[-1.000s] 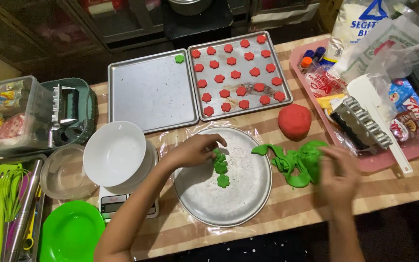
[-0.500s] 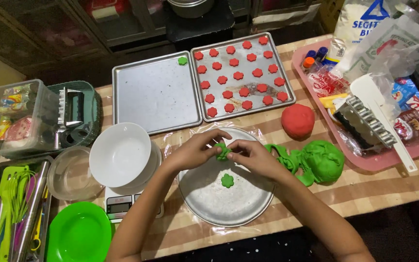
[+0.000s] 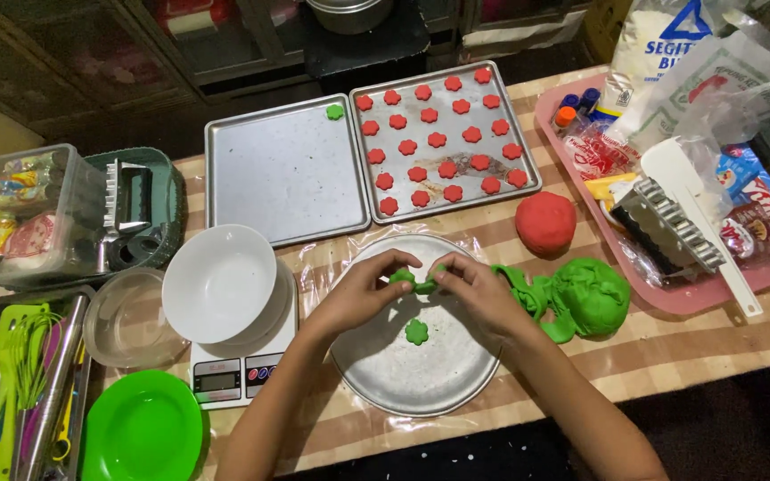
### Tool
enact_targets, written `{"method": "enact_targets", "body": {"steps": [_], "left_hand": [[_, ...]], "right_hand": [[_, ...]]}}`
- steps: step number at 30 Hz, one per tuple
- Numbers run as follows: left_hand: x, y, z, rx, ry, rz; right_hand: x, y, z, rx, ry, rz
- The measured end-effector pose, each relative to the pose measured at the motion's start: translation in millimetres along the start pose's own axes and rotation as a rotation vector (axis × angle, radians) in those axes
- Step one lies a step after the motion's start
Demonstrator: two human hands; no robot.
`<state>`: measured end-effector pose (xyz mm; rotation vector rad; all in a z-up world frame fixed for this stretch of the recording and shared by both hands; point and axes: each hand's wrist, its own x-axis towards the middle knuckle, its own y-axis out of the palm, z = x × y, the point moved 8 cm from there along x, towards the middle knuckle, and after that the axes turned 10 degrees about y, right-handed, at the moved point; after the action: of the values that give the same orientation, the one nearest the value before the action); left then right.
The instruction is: Rolling green dough by hand and using a mold to create small shapes for pastry decoration
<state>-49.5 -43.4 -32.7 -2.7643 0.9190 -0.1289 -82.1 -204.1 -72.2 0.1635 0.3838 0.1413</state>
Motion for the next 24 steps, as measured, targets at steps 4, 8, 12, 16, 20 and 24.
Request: {"method": "enact_targets", "body": {"steps": [4, 8, 12, 16, 20, 24], "left_hand": [[-8.2, -0.4, 5.4, -0.184, 0.007, -0.114], [-12.2, 1.9, 12.2, -0.333, 0.008, -0.191], [-12.7, 8.0, 17.1, -0.403, 0.019, -0.194], [-15.2, 12.8, 8.9, -0.426, 0.017, -0.22], [-17.7, 12.9, 30.8, -0.48, 0.004, -0.309], [-20.1, 14.9, 45.5, -0.475, 0.011, -0.37]], "right_hand": [[8.9, -21.5, -13.6, 0.188, 0.049, -0.015], [-2.6, -20.4, 19.6, -0.471, -0.177, -0.039], [-17.0, 7.5, 29.8, -0.475, -0.249, 0.166], [-15.3, 20.4, 16.8, -0.211, -0.062, 0.285], [-15.0, 17.2, 0.1, 0.104, 0.144, 0.125], [0.1, 6.7, -16.7, 0.039, 0.008, 0.07]]}}
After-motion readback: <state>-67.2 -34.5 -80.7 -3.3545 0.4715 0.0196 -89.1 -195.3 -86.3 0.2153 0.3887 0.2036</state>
